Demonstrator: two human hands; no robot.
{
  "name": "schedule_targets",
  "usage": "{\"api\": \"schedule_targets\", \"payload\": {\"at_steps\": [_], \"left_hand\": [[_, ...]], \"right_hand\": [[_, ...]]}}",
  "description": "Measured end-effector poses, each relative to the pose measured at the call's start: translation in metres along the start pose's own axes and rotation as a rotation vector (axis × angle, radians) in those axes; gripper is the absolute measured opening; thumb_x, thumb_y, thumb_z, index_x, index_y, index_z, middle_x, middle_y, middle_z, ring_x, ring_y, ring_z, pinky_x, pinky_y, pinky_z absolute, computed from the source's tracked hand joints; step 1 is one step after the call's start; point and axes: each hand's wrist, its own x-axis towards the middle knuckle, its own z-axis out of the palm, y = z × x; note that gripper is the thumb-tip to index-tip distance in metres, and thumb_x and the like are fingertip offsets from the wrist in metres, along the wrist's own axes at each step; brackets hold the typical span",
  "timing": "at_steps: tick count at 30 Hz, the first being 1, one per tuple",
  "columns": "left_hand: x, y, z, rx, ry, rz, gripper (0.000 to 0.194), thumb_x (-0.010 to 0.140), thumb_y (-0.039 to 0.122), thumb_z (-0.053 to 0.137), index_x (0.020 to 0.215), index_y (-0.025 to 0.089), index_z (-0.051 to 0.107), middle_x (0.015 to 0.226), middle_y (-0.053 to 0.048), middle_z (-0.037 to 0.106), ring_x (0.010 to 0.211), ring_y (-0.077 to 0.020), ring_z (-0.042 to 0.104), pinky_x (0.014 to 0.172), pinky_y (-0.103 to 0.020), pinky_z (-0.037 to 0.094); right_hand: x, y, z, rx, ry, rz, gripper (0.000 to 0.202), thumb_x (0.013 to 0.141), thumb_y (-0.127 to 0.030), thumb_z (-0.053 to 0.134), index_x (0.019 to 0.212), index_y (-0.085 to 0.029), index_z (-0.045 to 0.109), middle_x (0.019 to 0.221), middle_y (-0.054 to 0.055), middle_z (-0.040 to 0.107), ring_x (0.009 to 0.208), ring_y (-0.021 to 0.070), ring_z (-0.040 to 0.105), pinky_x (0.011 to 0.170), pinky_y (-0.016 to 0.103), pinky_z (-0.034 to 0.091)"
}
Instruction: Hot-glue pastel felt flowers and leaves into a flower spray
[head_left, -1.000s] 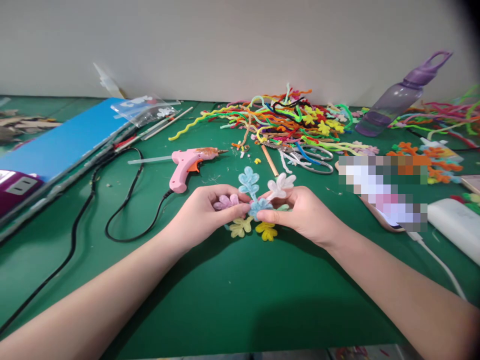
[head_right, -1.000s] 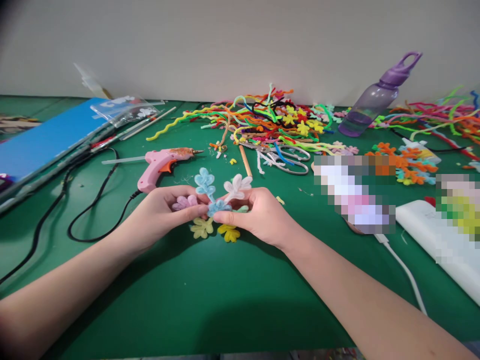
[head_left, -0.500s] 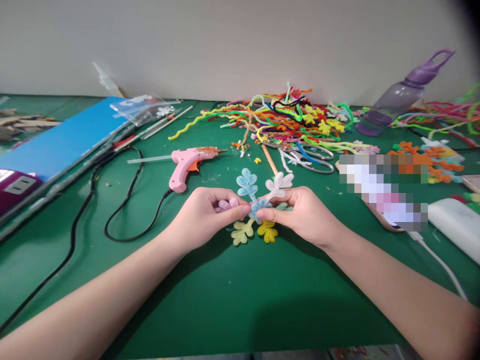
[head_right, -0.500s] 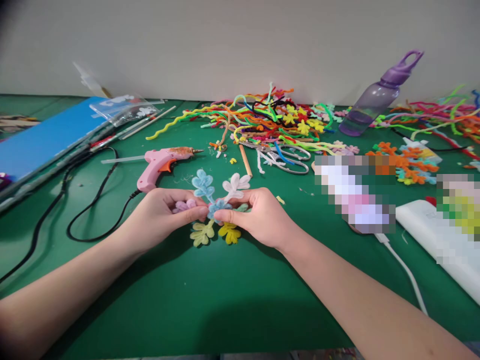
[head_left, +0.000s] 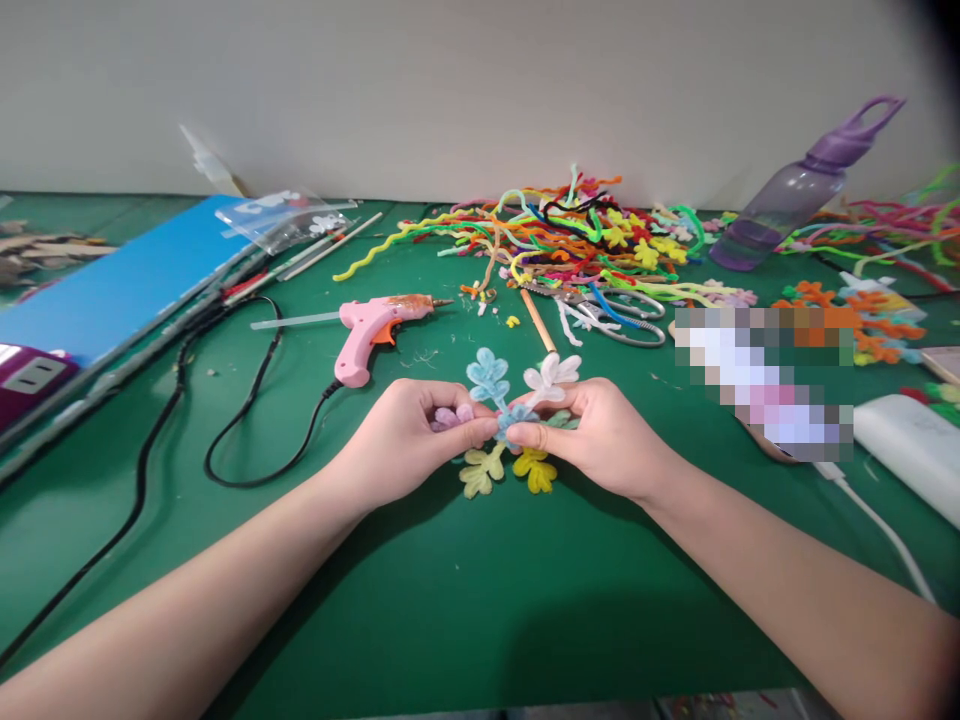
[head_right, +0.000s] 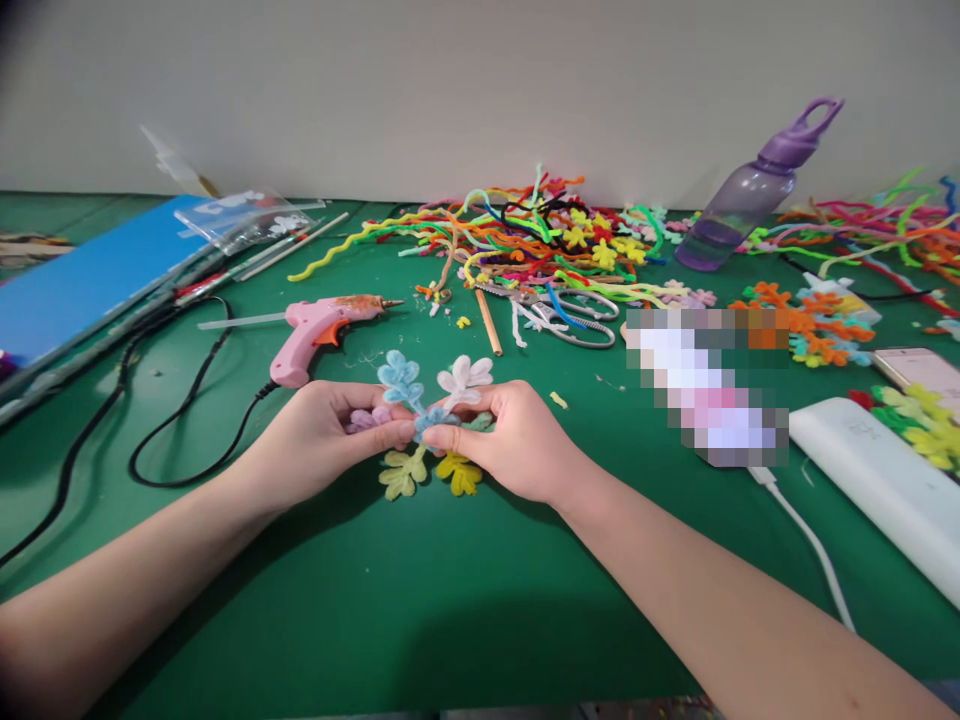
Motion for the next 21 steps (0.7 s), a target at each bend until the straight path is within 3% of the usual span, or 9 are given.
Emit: {"api": "schedule_targets", "payload": {"at_steps": [4,7,11,15,21], "left_hand": [[0.0002,0.0011,0.0008,0.046,0.001,0.005,0.028,0.070,0.040,0.072,0.066,0.013,0.064,0.055,0.004,0.050,0.050,-0.0065,0.035,0.046,-0.018,0.026],[0.0004,0.0010,0.0012,0.030,0.020,0.019,0.029,0.070,0.042,0.071,0.067,0.014,0.066,0.059,0.002,0.056,0.052,-0.0078,0.040,0.047,-0.018,0.030],[0.0006,0.0007,0.0013,-0.057,0.047,0.020,0.024,0.069,0.038,0.073,0.080,0.017,0.070,0.065,0.002,0.060,0.056,-0.0083,0.045,0.052,-0.018,0.036],[-0.0002,0.0042,0.0008,-0.150,0.081,-0.003,0.033,0.067,0.042,0.074,0.087,0.016,0.070,0.064,0.002,0.060,0.054,-0.0089,0.045,0.052,-0.020,0.037],[-0.0014,0.0026,0.0000,-0.046,0.070,-0.008,0.030,0.070,0.042,0.072,0.082,0.015,0.073,0.056,0.003,0.052,0.052,-0.0084,0.040,0.050,-0.021,0.032]], "right_hand": [[0.0001,-0.0020,0.0002,-0.014,-0.012,-0.009,0.018,0.072,-0.033,0.072,0.084,-0.020,0.073,0.082,0.001,0.073,0.083,0.0194,0.066,0.079,0.030,0.049],[0.0007,-0.0019,-0.0006,-0.010,-0.013,-0.011,0.020,0.073,-0.034,0.071,0.086,-0.019,0.073,0.083,0.002,0.073,0.083,0.0196,0.066,0.079,0.031,0.049],[0.0010,-0.0016,-0.0021,0.048,-0.011,0.016,0.021,0.072,-0.034,0.072,0.087,-0.019,0.073,0.081,0.002,0.072,0.078,0.0174,0.065,0.076,0.029,0.049],[0.0005,-0.0013,-0.0029,0.067,0.011,0.031,0.020,0.073,-0.037,0.071,0.083,-0.019,0.072,0.081,0.002,0.072,0.077,0.0169,0.064,0.075,0.029,0.049],[-0.0002,-0.0013,-0.0027,0.087,0.021,0.056,0.028,0.075,-0.043,0.068,0.084,-0.017,0.072,0.080,0.004,0.071,0.076,0.0171,0.062,0.073,0.030,0.049]]}}
